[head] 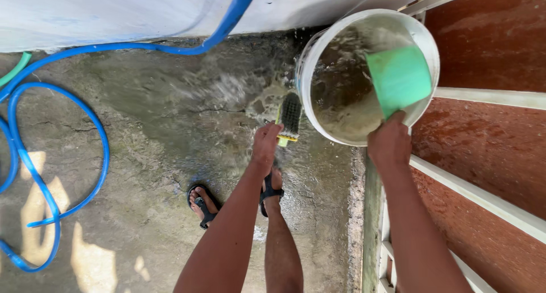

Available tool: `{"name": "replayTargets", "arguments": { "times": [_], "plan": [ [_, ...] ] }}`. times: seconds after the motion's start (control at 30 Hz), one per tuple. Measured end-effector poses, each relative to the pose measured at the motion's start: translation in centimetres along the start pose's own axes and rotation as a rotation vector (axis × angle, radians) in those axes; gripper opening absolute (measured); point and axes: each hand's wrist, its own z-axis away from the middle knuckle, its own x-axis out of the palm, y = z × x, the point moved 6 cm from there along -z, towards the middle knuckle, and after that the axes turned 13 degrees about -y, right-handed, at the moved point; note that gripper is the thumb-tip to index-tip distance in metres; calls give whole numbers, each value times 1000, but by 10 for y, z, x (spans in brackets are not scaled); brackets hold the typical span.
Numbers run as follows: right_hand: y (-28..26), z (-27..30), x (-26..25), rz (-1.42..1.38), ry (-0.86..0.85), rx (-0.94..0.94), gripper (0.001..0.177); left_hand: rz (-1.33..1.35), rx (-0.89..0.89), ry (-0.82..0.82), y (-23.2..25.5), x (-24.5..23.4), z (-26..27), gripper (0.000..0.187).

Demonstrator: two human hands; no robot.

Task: The person scrubs a concrete floor next to a wall using a brush, dipping the brush into a bucket of water and pouring water from a ladle onto the floor.

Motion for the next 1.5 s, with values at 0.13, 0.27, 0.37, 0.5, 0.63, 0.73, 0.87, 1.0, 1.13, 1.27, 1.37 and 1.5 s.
{"name": "replayTargets", "arguments": {
  "times": [0.13, 0.27, 0.37, 0.5, 0.63, 0.73, 0.87, 1.0, 1.13, 1.27, 1.37, 1.5],
  "plan": [
    [-4, -33, 38, -264, -245, 98, 28, 218, -185, 82, -15, 2, 10, 32],
    [-28, 5, 41, -766, -499, 143, 24, 335, -139, -8, 2, 7, 16, 30],
    [-34, 38, 44, -795, -495, 108, 36, 318, -170, -88, 0, 5, 12, 29],
    [-69, 74, 44, -529, -251, -313, 29, 250, -85, -116, -26, -9, -1, 36],
    [-102, 107, 54, -121, -238, -223, 30, 231, -297, 121, -49, -26, -14, 52],
    [-115, 115, 51, 33, -140, -252, 37, 56, -217, 186, -28, -41, -15, 56],
    [-86, 88, 50, 11, -103, -135, 62, -329, -246, 173, 23, -37, -4, 60],
    [-20, 20, 44, -116, 6, 53, 39, -389, -238, -51, 48, -17, 4, 53],
    [11, -24, 58, -227, -88, 124, 39, -499, -9, -84, 50, -5, -3, 48],
    [-6, 2, 71, -845, -368, 192, 33, -651, 63, -40, 68, 7, 4, 53],
    [-22, 39, 63, -794, -313, 113, 32, -789, -193, -20, 72, 15, 3, 58],
    [-68, 81, 39, -179, 17, -519, 24, -952, 169, 276, 84, 26, -6, 74]
  ]
}}
